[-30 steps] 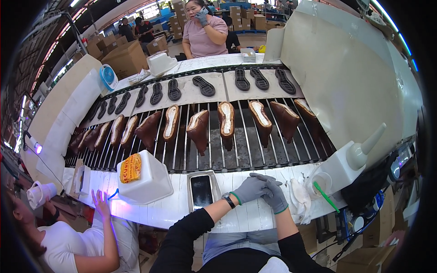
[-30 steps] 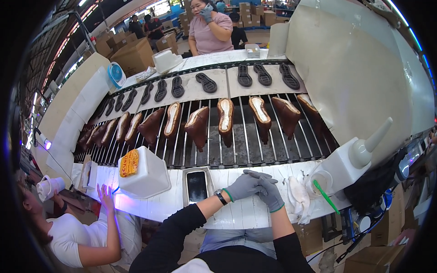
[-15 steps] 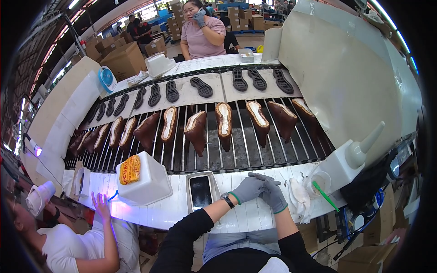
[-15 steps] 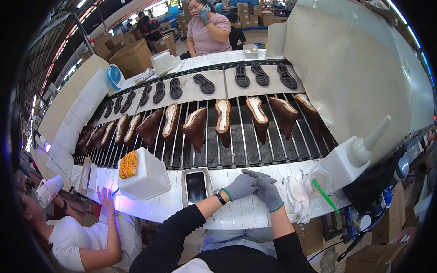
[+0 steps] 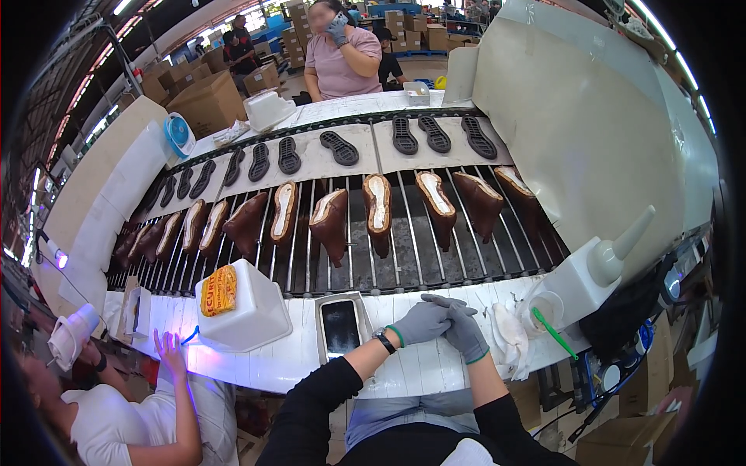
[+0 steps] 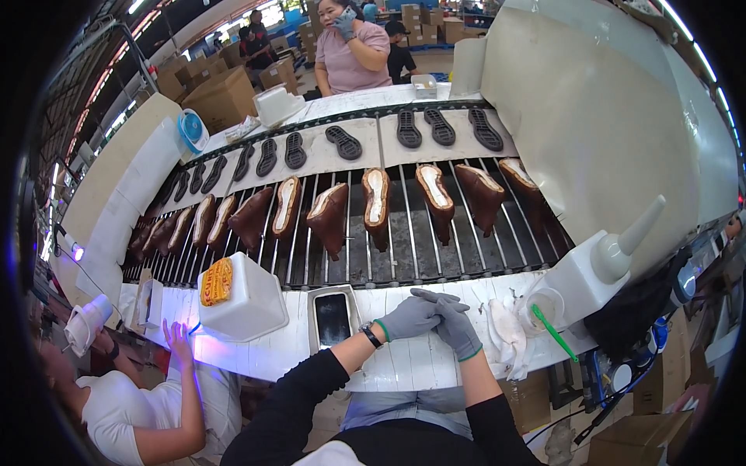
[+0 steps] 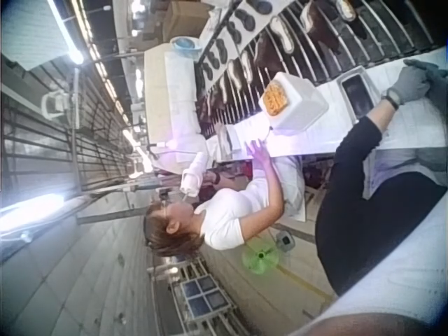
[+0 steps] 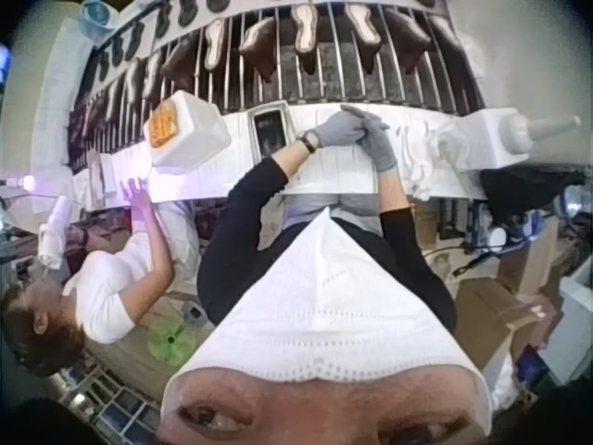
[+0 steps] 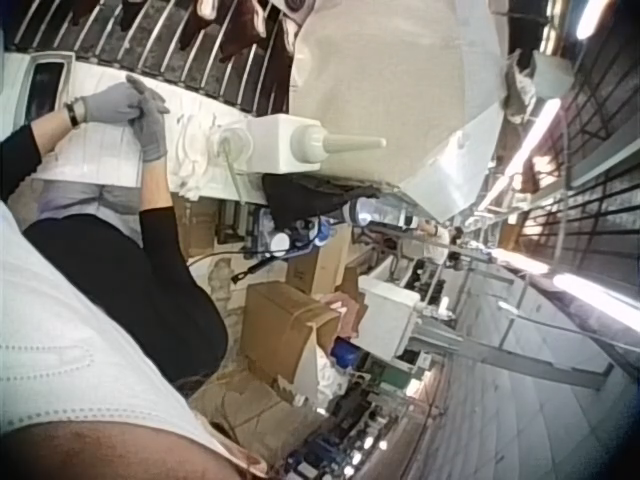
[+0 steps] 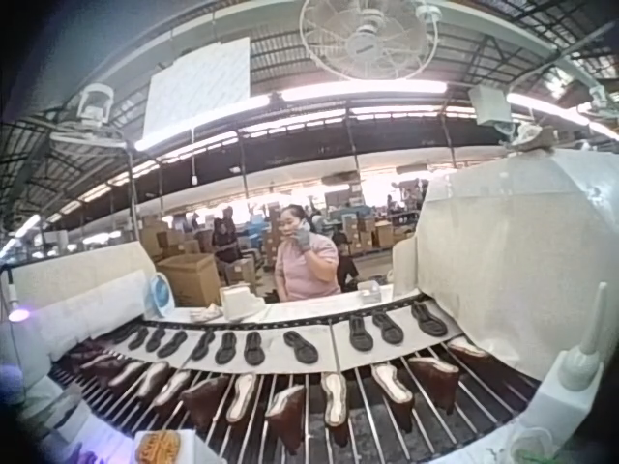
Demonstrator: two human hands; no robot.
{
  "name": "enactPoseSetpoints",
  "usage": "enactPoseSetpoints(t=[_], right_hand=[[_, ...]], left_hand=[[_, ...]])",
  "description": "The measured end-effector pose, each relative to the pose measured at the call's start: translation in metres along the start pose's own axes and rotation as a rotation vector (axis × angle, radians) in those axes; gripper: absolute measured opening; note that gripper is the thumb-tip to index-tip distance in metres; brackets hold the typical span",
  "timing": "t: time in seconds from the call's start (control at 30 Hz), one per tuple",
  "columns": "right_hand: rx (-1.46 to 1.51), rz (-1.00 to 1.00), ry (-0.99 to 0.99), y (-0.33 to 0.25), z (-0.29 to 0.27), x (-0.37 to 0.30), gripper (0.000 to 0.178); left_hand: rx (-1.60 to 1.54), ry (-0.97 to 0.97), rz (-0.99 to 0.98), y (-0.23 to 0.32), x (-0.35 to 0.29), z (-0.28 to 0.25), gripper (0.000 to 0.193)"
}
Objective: The person is applying a liquid adhesive to the edges of shoe uppers and soles using a brush.
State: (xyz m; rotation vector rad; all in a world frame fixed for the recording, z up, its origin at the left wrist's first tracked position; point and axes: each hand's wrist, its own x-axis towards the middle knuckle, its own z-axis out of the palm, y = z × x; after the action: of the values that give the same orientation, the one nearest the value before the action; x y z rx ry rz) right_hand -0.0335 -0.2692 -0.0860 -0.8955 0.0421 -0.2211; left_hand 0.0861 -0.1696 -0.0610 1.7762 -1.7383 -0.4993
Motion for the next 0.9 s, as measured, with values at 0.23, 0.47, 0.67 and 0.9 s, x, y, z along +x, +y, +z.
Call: enactPoseSetpoints(t=[0.23, 0.47, 0.67, 0.9], right_hand=[[-0.028, -0.001, 0.0, -0.005, 0.008, -0.002, 0.059], [-0.008, 0.027, 0.019, -0.009, 0.013, -0.002, 0.07], [-0.019, 0.015, -0.009, -0.007, 0.009, -0.001, 0.061], [-0.041, 0.058, -0.004, -0.006, 0.007, -0.001, 0.066]], left_hand=[[-0.044, -0.032, -0.052, 0.003, -0.002, -0.005, 0.03], [-0.041, -0.002, -0.019, 0.009, -0.002, -0.009, 0.035], [-0.041, -0.012, -0.013, 0.009, -0.002, -0.009, 0.037], [-0.05, -0.019, -0.021, 0.009, -0.003, -0.01, 0.035]])
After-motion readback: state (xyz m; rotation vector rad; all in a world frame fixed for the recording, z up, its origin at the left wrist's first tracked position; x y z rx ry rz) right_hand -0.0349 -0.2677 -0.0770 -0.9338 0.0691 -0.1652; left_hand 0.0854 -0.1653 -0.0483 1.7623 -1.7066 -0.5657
